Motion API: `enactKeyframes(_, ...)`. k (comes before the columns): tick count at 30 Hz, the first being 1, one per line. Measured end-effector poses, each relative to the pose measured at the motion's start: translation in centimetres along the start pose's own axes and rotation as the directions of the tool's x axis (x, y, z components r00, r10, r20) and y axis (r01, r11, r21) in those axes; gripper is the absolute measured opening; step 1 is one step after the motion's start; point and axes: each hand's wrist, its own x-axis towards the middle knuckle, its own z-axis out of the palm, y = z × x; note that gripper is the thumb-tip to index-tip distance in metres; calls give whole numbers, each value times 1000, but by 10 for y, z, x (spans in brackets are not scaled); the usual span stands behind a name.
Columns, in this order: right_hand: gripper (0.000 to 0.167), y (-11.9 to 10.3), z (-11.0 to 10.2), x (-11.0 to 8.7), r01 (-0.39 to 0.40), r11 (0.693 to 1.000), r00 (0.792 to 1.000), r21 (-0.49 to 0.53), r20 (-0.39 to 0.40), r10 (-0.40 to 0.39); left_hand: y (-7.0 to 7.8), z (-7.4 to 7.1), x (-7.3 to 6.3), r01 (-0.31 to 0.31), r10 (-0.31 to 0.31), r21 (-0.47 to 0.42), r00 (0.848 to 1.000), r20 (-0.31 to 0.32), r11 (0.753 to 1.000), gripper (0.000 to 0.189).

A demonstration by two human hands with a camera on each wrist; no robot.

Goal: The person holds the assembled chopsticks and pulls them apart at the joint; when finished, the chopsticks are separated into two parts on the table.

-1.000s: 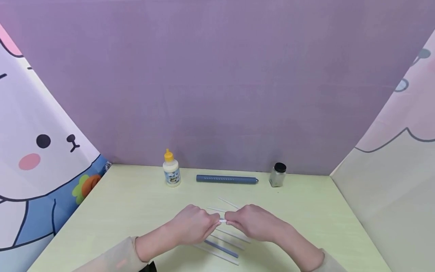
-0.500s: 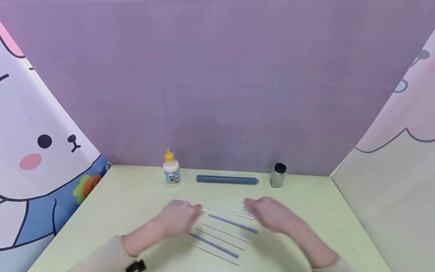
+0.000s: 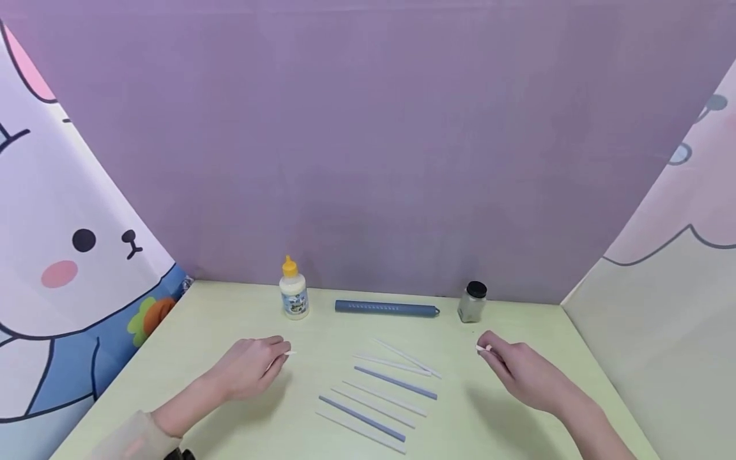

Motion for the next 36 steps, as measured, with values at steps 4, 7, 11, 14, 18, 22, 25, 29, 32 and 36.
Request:
enactKeyframes(4, 24, 6, 4, -6, -40, 999, 999, 17, -3, 40, -3, 1, 0, -14, 14, -59, 1000, 14, 998, 17)
enactKeyframes(7, 27, 14, 4, -12, -45, 999, 999, 2, -28, 45, -7, 1, 1, -22, 26, -113, 999, 35, 993, 24)
enactKeyframes(11, 35, 27, 4, -18, -4, 999, 997, -51, -78, 0, -15, 2, 3, -61, 67, -121, 997, 47, 991, 29)
enactKeyframes(14, 39, 37, 7, -22, 35, 998, 995, -52, -90, -40, -21, 6, 5, -97, 101, -100, 994, 38, 990, 27)
enactKeyframes(18, 40, 46, 17, -28, 52, 998, 996, -33, -75, -54, -26, 12, 8, -104, 107, -90, 994, 35, 991, 20)
enactKeyframes(22, 37, 52, 30, -33, 26, 999, 998, -42, -62, -29, -28, 17, 10, -41, 44, -101, 999, 31, 994, 16)
enactKeyframes(25, 34, 56, 38, -35, -12, 999, 998, -49, -57, 9, -30, 21, 13, 9, -5, -116, 999, 32, 993, 16)
enactKeyframes(29, 32, 59, 47, -39, -70, 996, 997, -48, -42, 68, -32, 28, 15, 20, -15, -137, 999, 39, 990, 16)
enactKeyframes(32, 32, 61, 51, -40, -102, 994, 995, -49, -28, 101, -34, 32, 15, 27, -22, -144, 999, 38, 989, 17)
enactKeyframes(36, 31, 63, 54, -39, -130, 991, 991, -46, 10, 130, -38, 33, 15, 54, -46, -156, 997, 54, 986, 18)
